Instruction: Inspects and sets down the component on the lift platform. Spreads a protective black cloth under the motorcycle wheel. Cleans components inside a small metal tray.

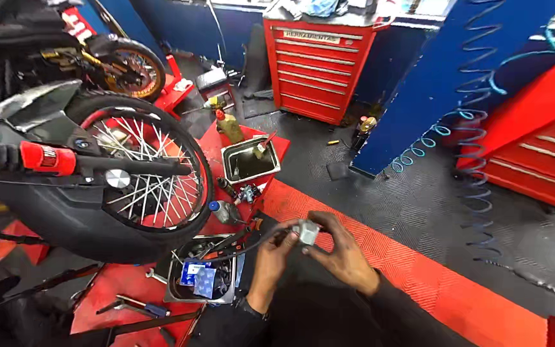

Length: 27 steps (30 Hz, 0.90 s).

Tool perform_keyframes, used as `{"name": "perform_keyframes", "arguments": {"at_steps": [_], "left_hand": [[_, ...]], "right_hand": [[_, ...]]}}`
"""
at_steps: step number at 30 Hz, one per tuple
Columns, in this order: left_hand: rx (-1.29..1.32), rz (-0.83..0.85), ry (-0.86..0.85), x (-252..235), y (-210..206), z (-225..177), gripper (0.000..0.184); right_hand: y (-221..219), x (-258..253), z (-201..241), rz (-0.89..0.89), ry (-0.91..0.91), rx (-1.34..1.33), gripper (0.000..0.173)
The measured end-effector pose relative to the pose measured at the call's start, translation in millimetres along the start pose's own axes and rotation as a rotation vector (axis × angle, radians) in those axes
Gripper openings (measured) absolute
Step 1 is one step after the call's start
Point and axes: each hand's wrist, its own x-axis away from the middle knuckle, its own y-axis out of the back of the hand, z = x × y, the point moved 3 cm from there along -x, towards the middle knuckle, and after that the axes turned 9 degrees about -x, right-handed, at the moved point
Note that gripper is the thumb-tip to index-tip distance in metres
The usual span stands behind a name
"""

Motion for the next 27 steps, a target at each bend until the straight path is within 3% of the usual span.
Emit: {"name": "perform_keyframes", "arguments": {"at_steps": [3, 6, 9, 12, 15, 18, 21, 23, 27], "left_hand": [[0.124, -0.107, -0.006, -52, 30, -18, 0.041], [0.229, -0.191, 0.035, -111, 48, -18, 0.058], [0.237, -0.308, 0.085, -190, 60, 3, 0.060], [0.244, -0.480, 0.120, -282, 72, 46, 0.049], [0.418, -0.738, 0.338, -374, 76, 108, 0.037], [0.498, -0.901, 0.542, -425, 68, 151, 0.037], [-0.053, -0.955, 0.695, -461, 75, 177, 0.045], [-0.255, -1.004, 0.733, -465, 64, 191, 0.048], [-0.450, -1.072, 0.752, -486, 60, 220, 0.048]], "right_hand": [[-13, -98, 0, 0.113, 0.082, -0.093, 0.070], [-27, -187, -29, 0.262, 0.062, -0.236, 0.072], [-50, -275, -87, 0.455, -0.031, -0.363, 0.073], [-72, -368, -169, 0.598, -0.113, -0.399, 0.064], [-79, -477, -277, 0.429, -0.039, 0.212, 0.058], [-90, -546, -352, 0.594, -0.138, 0.678, 0.075], [-116, -582, -380, 0.864, -0.262, 0.940, 0.072], [-118, -579, -379, 1.008, -0.350, 1.024, 0.074], [-115, -574, -380, 1.175, -0.491, 1.108, 0.105]]}}
